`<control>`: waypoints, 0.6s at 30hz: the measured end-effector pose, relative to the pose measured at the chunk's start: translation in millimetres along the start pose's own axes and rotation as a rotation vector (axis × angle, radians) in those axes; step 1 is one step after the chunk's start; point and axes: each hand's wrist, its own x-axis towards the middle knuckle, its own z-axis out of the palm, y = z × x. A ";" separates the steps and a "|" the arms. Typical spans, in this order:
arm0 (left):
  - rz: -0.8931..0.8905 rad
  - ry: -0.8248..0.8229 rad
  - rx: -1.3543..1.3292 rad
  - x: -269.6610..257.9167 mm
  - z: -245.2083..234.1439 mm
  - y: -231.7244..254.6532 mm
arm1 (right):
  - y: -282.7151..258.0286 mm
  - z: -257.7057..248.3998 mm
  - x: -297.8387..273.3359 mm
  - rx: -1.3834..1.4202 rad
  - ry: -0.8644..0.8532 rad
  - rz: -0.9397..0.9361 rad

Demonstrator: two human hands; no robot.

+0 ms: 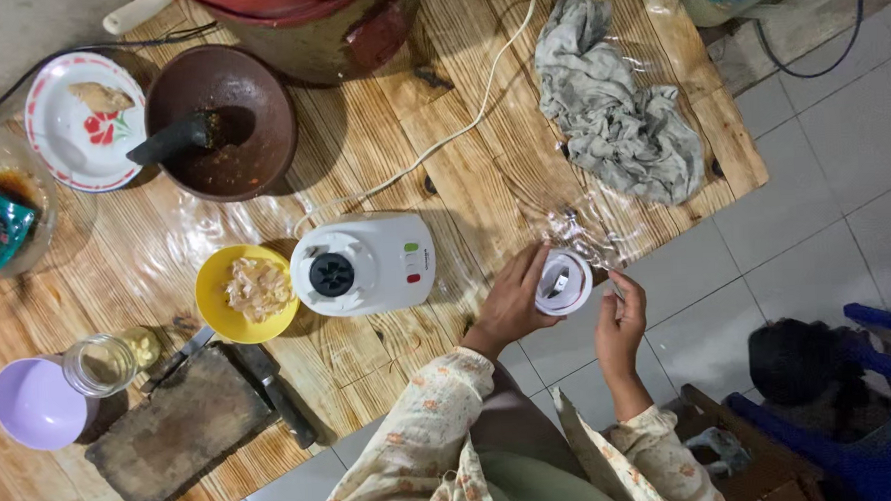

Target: The person chops pieces of garlic or ginger on a cutting board, carries a purple bowl to the sink and rinses it under the tap, then places the chopped pieces into a blender jar, attaches the blade lid, and runs the blender on its base to grind the ingredients.

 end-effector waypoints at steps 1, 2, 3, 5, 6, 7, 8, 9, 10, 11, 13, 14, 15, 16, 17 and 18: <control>0.000 0.042 -0.037 -3.6 -1.4 0.1 | 2.7 0.8 -2.1 0.033 -0.001 -0.019; -0.001 0.084 -0.074 -8.7 -4.8 1.6 | 3.4 1.6 -4.3 0.066 -0.002 -0.038; 0.012 0.106 -0.084 -14.3 -10.0 3.3 | 2.6 2.5 -6.1 0.099 -0.006 -0.059; 0.036 0.154 -0.097 -26.9 -26.0 9.8 | -4.7 3.9 -10.6 0.211 -0.071 0.003; 0.026 0.155 -0.112 -33.9 -36.7 13.5 | -10.7 6.0 -13.2 0.267 -0.106 0.035; 0.007 0.159 -0.127 -44.1 -48.5 16.9 | -17.1 10.0 -15.8 0.408 -0.217 0.127; -0.011 0.163 -0.142 -54.6 -60.7 20.5 | -24.6 13.5 -19.8 0.545 -0.328 0.222; -0.002 0.186 -0.130 -64.4 -73.2 25.0 | -32.8 16.8 -26.7 0.681 -0.439 0.320; 0.008 0.209 -0.117 -75.1 -85.9 30.0 | -41.3 21.3 -36.3 0.709 -0.466 0.410; 0.008 0.239 -0.100 -87.5 -98.9 35.4 | -50.0 28.6 -45.3 0.732 -0.504 0.507; -0.015 0.241 -0.073 -113.0 -124.6 46.0 | -66.8 51.1 -64.3 0.824 -0.580 0.684; -0.026 0.243 -0.057 -125.9 -137.6 50.4 | -74.6 64.0 -76.6 0.896 -0.618 0.765; -0.025 0.263 -0.052 -138.6 -150.4 54.4 | -83.2 76.5 -86.0 0.964 -0.650 0.848; -0.024 0.282 -0.046 -151.3 -162.7 57.8 | -91.5 89.8 -94.1 1.027 -0.738 0.843; -0.023 0.298 -0.044 -164.0 -173.4 61.1 | -98.5 100.8 -105.8 1.088 -0.822 0.842; -0.038 0.316 -0.024 -175.4 -184.1 62.2 | -105.0 111.8 -116.8 1.150 -0.906 0.842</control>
